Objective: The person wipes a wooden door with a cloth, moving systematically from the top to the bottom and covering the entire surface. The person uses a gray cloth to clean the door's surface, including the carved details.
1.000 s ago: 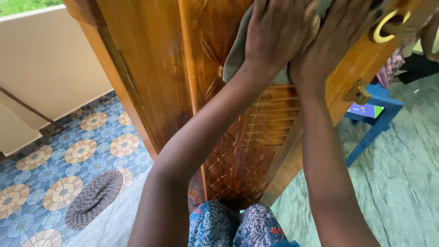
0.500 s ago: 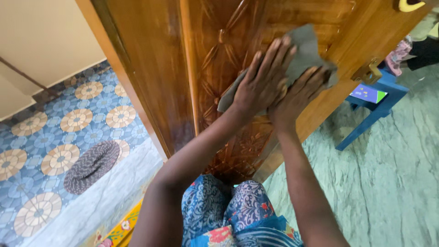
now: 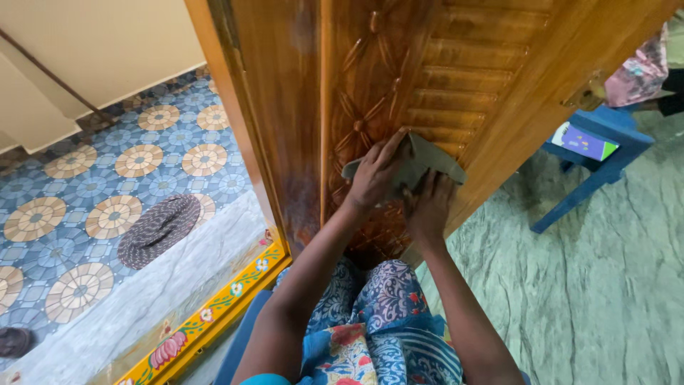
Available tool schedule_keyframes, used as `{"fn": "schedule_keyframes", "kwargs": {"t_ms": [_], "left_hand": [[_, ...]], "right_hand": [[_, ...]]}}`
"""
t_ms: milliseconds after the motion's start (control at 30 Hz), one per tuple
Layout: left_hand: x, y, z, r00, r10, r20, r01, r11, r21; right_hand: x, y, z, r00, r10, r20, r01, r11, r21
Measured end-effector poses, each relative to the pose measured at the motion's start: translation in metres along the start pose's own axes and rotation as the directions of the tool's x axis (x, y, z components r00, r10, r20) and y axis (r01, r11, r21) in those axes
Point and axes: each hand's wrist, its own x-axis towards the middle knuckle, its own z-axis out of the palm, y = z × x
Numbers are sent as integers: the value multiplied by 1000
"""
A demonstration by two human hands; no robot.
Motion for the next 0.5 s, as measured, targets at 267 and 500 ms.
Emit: {"fn": "schedule_keyframes", "kwargs": {"t_ms": [267, 500], "left_hand": [[-3, 62, -35, 940, -335, -62, 314, 922, -227], [-19, 86, -75, 963, -265, 56, 271, 949, -162]], "right_hand": [[21, -57, -112, 991, 50, -125, -2, 932, 361], [16, -59, -86, 918, 68, 391, -396, 73, 915]]}}
